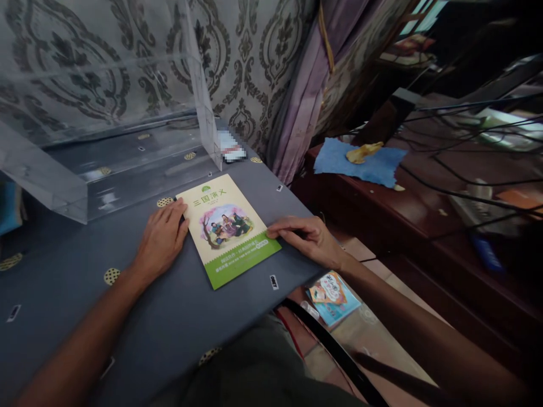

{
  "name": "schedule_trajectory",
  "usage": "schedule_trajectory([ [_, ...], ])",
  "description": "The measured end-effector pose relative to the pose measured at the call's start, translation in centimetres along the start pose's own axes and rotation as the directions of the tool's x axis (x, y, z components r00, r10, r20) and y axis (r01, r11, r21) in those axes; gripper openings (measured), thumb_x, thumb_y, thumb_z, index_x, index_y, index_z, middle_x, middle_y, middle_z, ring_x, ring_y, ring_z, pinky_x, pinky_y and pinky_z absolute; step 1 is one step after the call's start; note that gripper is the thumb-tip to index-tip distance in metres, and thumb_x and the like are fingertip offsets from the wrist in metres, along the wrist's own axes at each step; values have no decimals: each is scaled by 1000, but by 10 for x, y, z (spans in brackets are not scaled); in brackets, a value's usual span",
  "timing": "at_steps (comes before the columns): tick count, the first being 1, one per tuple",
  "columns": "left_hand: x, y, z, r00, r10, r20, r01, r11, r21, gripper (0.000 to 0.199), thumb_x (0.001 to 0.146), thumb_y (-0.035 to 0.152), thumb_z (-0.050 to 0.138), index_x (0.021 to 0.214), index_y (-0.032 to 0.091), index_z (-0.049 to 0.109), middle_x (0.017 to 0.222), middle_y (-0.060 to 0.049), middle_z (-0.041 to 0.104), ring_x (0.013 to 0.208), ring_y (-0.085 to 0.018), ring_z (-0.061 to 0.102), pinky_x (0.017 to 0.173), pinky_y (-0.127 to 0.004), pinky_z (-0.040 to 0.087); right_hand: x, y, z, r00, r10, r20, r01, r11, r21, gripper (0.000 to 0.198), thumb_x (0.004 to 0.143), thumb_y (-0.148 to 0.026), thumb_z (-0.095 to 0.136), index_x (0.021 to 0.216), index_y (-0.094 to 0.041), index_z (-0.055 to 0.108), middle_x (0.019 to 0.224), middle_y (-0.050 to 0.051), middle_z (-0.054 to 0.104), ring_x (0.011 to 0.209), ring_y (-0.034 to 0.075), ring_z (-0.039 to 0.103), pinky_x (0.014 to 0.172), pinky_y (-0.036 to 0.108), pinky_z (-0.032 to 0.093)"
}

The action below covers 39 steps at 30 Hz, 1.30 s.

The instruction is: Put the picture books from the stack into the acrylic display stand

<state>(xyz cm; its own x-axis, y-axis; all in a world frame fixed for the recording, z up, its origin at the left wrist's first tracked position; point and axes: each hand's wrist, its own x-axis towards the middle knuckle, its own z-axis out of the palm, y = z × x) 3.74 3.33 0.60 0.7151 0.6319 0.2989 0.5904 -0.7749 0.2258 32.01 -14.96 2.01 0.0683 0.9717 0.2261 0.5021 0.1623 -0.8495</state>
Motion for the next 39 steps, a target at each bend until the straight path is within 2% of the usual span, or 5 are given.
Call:
schedule_trajectory([
  [10,1,0,-1,1000,5,23,-5,1000,-3,43,101,37,32,128,13,55,142,-17,58,132,-33,52,108,-52,43,-43,-5,15,968,-222,-119,190,953,-234,35,93,-14,49,113,-28,74,101,5,79,94,19,74,81,34,60],
  [20,0,-1,-1,1000,-11,28,11,1000,1,40,100,35,33,129,17,55,143,-13,57,133,-29,51,110,-50,42,-47,-12,23,972,-207,-114,134,882,-451,31,92,-16,50,109,-26,73,98,7,76,94,24,70,82,43,57],
  [25,-2,1,-3,999,-13,45,14,1000,-4,40,102,38,36,130,17,53,146,-14,55,136,-30,48,111,-50,40,-54,-22,46,952,-279,-128,162,810,-564,34,91,-10,51,114,-27,69,95,4,77,103,27,68,94,50,49],
  [35,-4,3,-3,998,12,60,-13,1000,14,43,102,42,37,132,15,52,149,-16,51,137,-31,46,114,-50,37,-57,-63,108,915,-396,79,392,824,-409,49,89,-8,51,136,-21,53,127,7,71,121,25,59,111,50,40],
  [39,-4,2,-3,998,13,66,-13,1000,6,44,102,41,37,132,12,53,149,-18,50,137,-32,46,114,-49,36,-54,-67,115,931,-352,97,360,840,-407,51,91,-8,49,140,-21,51,128,6,71,119,24,61,110,49,41],
])
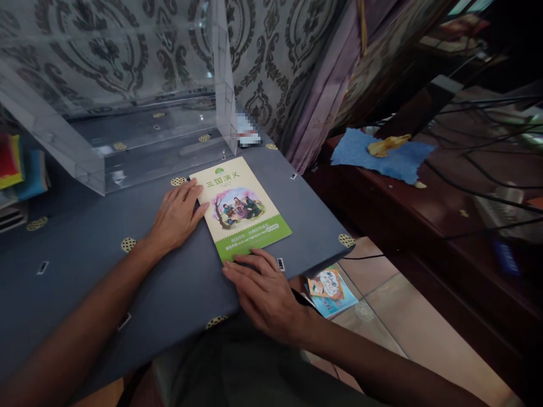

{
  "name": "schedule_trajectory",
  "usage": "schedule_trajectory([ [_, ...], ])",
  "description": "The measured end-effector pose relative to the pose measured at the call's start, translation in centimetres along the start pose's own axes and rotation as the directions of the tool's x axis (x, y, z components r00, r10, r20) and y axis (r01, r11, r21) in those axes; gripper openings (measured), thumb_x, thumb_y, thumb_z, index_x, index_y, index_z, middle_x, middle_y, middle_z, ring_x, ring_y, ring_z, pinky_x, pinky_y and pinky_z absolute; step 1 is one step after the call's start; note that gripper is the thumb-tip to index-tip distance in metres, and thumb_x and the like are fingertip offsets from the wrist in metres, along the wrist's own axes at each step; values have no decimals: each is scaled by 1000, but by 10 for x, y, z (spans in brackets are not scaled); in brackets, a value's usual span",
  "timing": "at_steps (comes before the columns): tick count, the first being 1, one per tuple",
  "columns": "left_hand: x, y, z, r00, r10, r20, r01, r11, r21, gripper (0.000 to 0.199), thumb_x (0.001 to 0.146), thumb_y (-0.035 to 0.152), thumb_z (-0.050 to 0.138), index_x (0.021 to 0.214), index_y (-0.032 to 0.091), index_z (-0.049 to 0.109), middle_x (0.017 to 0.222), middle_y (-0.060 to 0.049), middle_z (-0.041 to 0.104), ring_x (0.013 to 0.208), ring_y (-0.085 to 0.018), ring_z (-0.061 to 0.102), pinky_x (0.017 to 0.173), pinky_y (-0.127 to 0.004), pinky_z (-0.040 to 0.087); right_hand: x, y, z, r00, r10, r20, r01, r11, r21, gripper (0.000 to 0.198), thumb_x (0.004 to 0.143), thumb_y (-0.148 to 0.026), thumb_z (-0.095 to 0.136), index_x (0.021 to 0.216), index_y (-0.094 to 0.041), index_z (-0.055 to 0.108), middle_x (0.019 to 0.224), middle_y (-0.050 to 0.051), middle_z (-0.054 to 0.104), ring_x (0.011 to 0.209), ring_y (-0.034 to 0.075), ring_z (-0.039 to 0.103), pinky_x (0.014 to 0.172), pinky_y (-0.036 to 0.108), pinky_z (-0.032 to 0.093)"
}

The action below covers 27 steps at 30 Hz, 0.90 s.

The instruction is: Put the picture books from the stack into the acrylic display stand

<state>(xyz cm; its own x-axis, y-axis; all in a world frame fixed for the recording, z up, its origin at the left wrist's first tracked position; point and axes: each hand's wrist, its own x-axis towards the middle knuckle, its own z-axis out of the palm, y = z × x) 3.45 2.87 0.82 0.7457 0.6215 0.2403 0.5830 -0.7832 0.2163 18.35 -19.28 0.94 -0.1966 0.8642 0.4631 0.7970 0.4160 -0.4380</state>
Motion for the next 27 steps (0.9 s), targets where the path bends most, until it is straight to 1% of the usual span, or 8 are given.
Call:
schedule_trajectory([
  [4,0,1,0,1000,5,-2,-5,1000,-5,45,102,41,36,132,11,53,148,-19,50,136,-33,46,113,-51,36,-8,11,-4,998,26,-59,-28,999,-31,52,89,-6,51,139,-19,51,124,7,73,114,24,63,109,51,41],
  [7,0,1,0,1000,4,-10,-4,1000,-3,45,102,41,35,132,12,53,147,-20,52,134,-33,48,112,-51,37,-18,24,-12,990,79,-116,-88,993,-76,52,90,-6,51,140,-22,51,115,5,75,112,25,63,107,53,41],
  [10,1,1,0,1000,5,-19,-5,1000,4,46,102,42,34,131,13,54,147,-19,52,134,-34,49,111,-52,38,-26,39,-21,973,135,-189,-159,980,-117,49,91,-6,51,137,-24,54,108,5,76,110,26,64,105,54,43],
  [14,1,0,0,1000,19,-13,-19,1000,10,47,102,43,34,131,13,54,146,-19,53,135,-33,48,111,-52,38,-32,53,-31,934,223,-277,-264,957,-119,42,92,-6,51,130,-24,60,108,7,72,104,25,65,101,55,47],
  [19,2,0,-1,1000,15,-4,-15,999,40,49,102,45,32,131,12,54,146,-19,53,133,-34,50,110,-52,40,-36,59,-31,888,319,-330,-358,931,-64,39,94,-8,49,126,-24,62,106,7,71,106,24,65,96,48,53],
  [23,2,1,0,999,26,-21,-25,999,38,50,103,45,31,130,10,55,145,-20,53,133,-34,51,110,-51,40,-36,58,-28,865,344,-365,-393,917,-67,37,93,-7,49,123,-23,64,105,6,73,112,24,65,95,43,55],
  [25,1,1,0,999,22,-25,-22,999,36,49,103,44,31,131,12,55,145,-19,54,133,-32,50,111,-50,39,-35,57,-29,861,354,-367,-401,914,-60,34,93,-8,49,119,-22,65,103,7,72,108,24,66,92,42,56],
  [27,1,0,1,1000,12,-21,-11,999,36,47,103,44,32,131,14,54,146,-17,54,134,-31,50,111,-50,39,-32,57,-31,850,375,-369,-417,908,-38,30,93,-10,50,116,-22,67,99,7,70,100,22,67,86,39,57],
])
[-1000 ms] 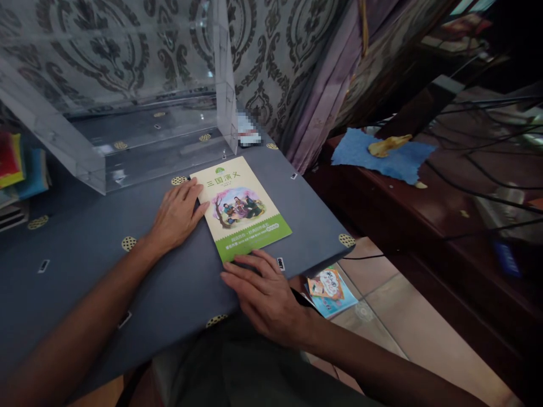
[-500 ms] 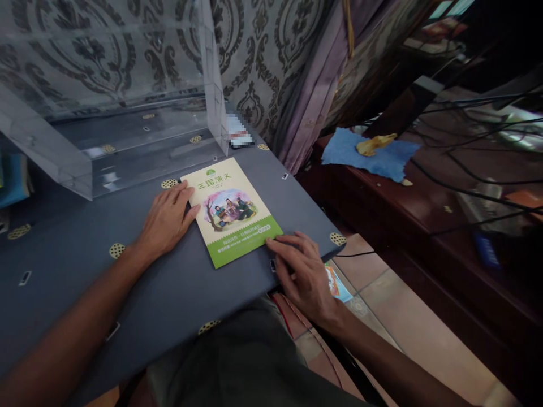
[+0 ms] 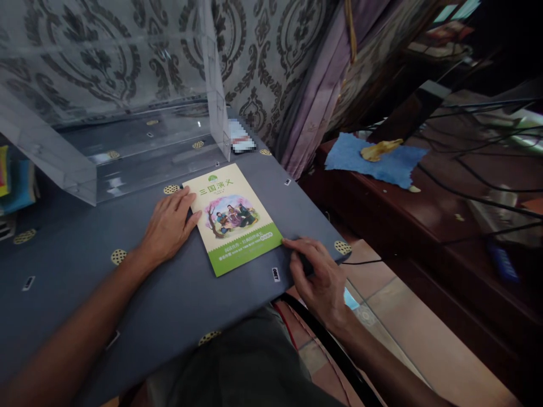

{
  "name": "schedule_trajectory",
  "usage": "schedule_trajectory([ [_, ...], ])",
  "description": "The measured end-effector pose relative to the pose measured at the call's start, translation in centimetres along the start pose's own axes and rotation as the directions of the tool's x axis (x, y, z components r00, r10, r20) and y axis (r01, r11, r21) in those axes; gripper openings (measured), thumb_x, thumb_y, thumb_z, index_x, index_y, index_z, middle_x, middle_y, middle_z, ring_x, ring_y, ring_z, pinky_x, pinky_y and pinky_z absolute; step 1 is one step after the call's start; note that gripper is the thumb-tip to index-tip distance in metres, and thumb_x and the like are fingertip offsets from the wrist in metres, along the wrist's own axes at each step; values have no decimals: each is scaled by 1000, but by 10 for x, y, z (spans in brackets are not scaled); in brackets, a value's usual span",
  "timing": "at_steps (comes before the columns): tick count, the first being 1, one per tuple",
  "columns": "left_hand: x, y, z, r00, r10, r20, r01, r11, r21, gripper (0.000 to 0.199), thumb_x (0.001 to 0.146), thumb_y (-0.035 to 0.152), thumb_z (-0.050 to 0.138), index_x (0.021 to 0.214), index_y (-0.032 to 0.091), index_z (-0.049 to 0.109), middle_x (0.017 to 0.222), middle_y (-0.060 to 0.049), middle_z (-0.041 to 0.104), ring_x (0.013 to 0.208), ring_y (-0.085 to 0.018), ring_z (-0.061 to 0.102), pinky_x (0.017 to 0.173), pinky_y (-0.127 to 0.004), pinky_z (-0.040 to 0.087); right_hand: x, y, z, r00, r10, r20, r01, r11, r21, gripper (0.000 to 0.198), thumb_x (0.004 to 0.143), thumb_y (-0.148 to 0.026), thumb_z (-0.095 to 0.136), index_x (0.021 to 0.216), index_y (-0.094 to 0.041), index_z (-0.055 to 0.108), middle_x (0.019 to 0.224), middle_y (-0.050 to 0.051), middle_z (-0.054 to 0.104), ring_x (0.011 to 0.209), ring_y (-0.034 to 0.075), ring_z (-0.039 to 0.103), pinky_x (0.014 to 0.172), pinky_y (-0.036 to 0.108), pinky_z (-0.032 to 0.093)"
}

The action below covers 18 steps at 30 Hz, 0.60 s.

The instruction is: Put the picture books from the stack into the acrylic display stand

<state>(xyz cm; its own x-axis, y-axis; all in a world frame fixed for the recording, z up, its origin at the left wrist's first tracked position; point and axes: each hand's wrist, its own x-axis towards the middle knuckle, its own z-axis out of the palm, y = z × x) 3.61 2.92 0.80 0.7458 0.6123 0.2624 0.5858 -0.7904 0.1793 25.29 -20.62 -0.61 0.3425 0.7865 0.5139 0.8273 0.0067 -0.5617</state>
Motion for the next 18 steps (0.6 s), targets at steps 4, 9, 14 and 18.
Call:
schedule_trajectory([
  [4,0,0,0,1000,-3,5,3,1000,-5,46,103,43,34,131,13,54,146,-18,53,134,-32,50,111,-51,40,5,-1,-4,999,46,4,-46,999,13,25,93,-13,52,109,-20,70,93,7,66,86,20,66,74,35,56],
  [9,-1,1,1,1000,-3,-18,2,1000,-17,44,103,41,35,130,13,55,145,-18,54,133,-32,50,111,-52,40,10,3,-4,1000,6,-15,-6,999,32,22,90,-15,55,103,-21,71,96,8,70,89,22,69,76,38,58],
  [14,-2,-2,3,999,-14,-32,12,999,-41,42,102,41,38,130,14,54,145,-18,53,132,-31,52,111,-52,41,13,0,-4,999,-50,19,48,994,94,24,91,-12,53,107,-22,68,100,8,75,92,22,73,82,39,60],
  [18,-3,-8,6,998,-46,-50,41,993,-110,38,102,37,37,130,16,54,144,-17,53,132,-30,52,110,-51,43,12,-10,-5,994,-101,45,93,983,161,25,92,-11,53,109,-22,67,99,7,76,89,20,73,79,33,60],
])
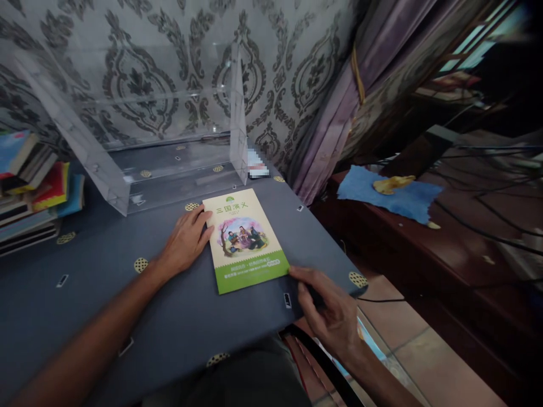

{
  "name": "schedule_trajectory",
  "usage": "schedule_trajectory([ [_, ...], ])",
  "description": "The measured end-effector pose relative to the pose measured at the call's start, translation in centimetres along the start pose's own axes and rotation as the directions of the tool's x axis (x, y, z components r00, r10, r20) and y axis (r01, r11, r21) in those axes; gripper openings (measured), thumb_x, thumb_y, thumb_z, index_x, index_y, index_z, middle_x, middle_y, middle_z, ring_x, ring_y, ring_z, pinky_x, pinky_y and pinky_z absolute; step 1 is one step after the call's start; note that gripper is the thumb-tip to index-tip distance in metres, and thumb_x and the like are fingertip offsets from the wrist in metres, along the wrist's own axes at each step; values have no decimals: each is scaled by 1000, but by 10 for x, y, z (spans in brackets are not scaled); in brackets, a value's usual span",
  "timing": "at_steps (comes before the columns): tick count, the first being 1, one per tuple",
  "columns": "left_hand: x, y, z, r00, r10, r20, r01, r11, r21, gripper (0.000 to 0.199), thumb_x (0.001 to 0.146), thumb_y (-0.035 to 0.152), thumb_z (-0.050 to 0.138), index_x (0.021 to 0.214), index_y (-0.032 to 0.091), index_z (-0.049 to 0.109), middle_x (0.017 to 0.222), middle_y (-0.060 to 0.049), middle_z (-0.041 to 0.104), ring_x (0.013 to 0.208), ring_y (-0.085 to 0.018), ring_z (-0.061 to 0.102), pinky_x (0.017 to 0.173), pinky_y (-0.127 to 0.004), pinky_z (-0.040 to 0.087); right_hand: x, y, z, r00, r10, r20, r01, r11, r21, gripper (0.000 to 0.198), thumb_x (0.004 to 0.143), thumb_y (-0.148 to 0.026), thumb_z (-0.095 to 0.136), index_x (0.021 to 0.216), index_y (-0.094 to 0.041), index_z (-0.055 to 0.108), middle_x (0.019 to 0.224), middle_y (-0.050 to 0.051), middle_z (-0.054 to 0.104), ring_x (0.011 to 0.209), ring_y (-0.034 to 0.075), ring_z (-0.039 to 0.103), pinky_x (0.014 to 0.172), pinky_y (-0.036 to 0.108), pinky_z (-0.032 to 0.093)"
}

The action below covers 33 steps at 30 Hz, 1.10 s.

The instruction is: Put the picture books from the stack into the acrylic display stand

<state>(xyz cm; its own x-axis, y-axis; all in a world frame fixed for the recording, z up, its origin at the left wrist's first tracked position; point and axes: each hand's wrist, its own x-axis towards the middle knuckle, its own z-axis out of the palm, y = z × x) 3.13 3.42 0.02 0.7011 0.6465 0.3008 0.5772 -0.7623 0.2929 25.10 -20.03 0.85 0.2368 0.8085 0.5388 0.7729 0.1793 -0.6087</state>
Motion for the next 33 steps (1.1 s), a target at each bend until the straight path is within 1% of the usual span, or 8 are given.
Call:
schedule_trajectory([
  [4,1,-5,0,1000,-22,-9,21,996,-89,36,101,31,37,129,18,55,143,-15,54,130,-28,54,109,-50,44,2,-9,4,991,-97,89,91,993,77,25,92,-11,52,109,-22,66,92,5,76,84,19,73,74,31,60],
  [7,0,-5,0,999,-29,-15,27,994,-110,38,101,31,37,130,15,56,142,-17,54,131,-28,53,110,-50,44,12,-6,9,990,-49,132,39,996,76,22,96,-16,50,111,-22,66,94,6,76,84,19,73,72,30,60],
  [14,-8,4,6,994,-88,-71,81,992,-92,43,100,28,38,133,8,57,141,-20,58,144,-32,40,117,-56,35,55,19,32,957,-9,289,61,984,-170,36,99,-38,50,130,-20,57,131,16,65,121,33,60,97,56,51],
  [21,-8,15,2,982,-178,-59,145,920,-365,45,96,29,44,135,12,59,140,-16,60,139,-31,47,118,-53,33,70,27,63,947,-71,313,160,949,-270,50,100,-37,41,141,-7,46,136,23,60,129,39,50,100,58,49],
  [24,-7,18,-2,945,-323,-47,229,760,-608,46,91,27,51,135,17,59,140,-14,61,135,-29,52,115,-50,37,68,33,72,962,-92,256,169,940,-296,53,101,-36,40,147,-11,40,137,22,59,130,38,51,99,58,49],
  [28,-4,24,-1,830,-555,58,254,283,-925,56,79,30,70,133,20,60,141,-13,61,131,-29,56,106,-39,47,66,42,80,969,-138,205,197,931,-306,56,100,-35,41,152,-16,33,136,20,59,129,36,53,99,58,50],
  [31,-1,29,1,725,-651,224,246,-59,-967,63,70,35,80,128,19,61,130,-15,67,113,-30,67,85,-34,56,68,48,86,971,-174,165,218,927,-305,57,100,-33,41,154,-17,31,135,20,60,127,36,55,99,58,52],
  [33,0,31,1,730,-606,317,255,-189,-948,60,67,38,84,119,15,65,115,-15,74,98,-29,73,72,-30,57,70,51,91,971,-199,135,231,929,-290,58,100,-32,41,154,-18,29,134,20,61,125,36,57,98,57,53],
])
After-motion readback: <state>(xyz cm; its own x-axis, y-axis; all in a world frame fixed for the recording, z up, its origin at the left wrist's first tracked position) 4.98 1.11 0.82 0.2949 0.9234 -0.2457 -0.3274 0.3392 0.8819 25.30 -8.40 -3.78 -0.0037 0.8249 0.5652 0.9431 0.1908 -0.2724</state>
